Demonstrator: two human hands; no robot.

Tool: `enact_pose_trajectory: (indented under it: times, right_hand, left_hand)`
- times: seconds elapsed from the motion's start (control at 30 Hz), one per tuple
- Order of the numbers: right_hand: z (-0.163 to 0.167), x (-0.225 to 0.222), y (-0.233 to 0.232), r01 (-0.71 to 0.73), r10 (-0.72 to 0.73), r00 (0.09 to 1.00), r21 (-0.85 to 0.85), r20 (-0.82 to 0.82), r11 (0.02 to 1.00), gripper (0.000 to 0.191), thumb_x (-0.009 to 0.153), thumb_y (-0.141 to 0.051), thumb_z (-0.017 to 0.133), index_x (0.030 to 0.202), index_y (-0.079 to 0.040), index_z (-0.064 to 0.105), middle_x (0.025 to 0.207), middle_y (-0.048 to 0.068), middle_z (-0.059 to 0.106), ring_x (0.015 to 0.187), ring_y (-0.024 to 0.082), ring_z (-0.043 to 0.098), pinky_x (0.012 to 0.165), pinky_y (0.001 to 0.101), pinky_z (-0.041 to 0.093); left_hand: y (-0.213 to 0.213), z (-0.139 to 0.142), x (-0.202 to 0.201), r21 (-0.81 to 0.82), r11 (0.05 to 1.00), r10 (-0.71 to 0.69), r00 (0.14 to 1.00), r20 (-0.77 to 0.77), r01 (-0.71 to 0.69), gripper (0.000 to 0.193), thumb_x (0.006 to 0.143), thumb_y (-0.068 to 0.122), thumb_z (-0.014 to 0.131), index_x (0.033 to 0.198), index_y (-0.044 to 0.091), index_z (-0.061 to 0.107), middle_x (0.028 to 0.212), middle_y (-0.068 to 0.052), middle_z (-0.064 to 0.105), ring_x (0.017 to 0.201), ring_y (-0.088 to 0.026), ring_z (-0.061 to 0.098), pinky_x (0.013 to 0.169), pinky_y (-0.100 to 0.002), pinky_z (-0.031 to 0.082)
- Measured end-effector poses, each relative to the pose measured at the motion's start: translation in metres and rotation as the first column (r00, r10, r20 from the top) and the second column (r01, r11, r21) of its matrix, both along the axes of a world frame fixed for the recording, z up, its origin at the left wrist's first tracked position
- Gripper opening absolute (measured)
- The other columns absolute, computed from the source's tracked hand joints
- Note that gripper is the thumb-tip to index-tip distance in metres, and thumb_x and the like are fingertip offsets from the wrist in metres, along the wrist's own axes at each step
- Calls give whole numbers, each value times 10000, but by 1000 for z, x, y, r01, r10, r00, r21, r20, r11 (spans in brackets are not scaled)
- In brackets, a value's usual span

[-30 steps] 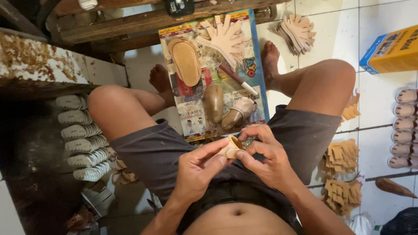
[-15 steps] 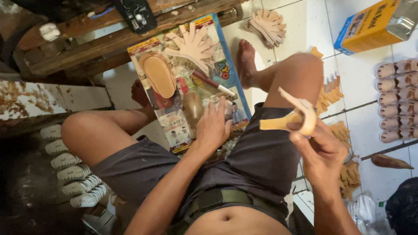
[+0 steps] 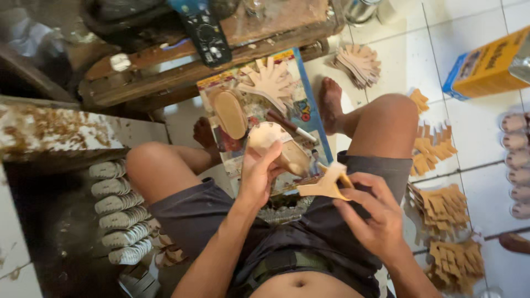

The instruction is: The person sits on the workshop floor assembling a leather sandal. They fit a cut leather upper over a wooden last, press and shape the straps around it, and tap and smooth the leather with a wooden-handled tool, working the upper down against the last by hand.

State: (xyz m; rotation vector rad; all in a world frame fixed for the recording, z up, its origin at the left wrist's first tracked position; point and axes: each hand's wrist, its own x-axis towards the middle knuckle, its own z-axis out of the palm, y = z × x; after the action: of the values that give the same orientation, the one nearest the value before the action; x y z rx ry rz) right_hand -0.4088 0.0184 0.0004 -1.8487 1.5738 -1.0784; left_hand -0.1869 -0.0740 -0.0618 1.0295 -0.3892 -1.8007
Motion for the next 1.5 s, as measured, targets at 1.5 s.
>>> enact_pose_trajectory:
  times: [1.5]
  right_hand:
    - [-1,59,-45,-199,188,956,26,227,980,483,805,-61,855,1260,-7,702,1231,136,702,1104,255,695,957,332,550]
  left_hand:
    - [70,48,8,88,939,342,890,-301,-331,460,1005,175,582,1424,28,459,1341,-121,607,1222,-250,594,1034,-417,462]
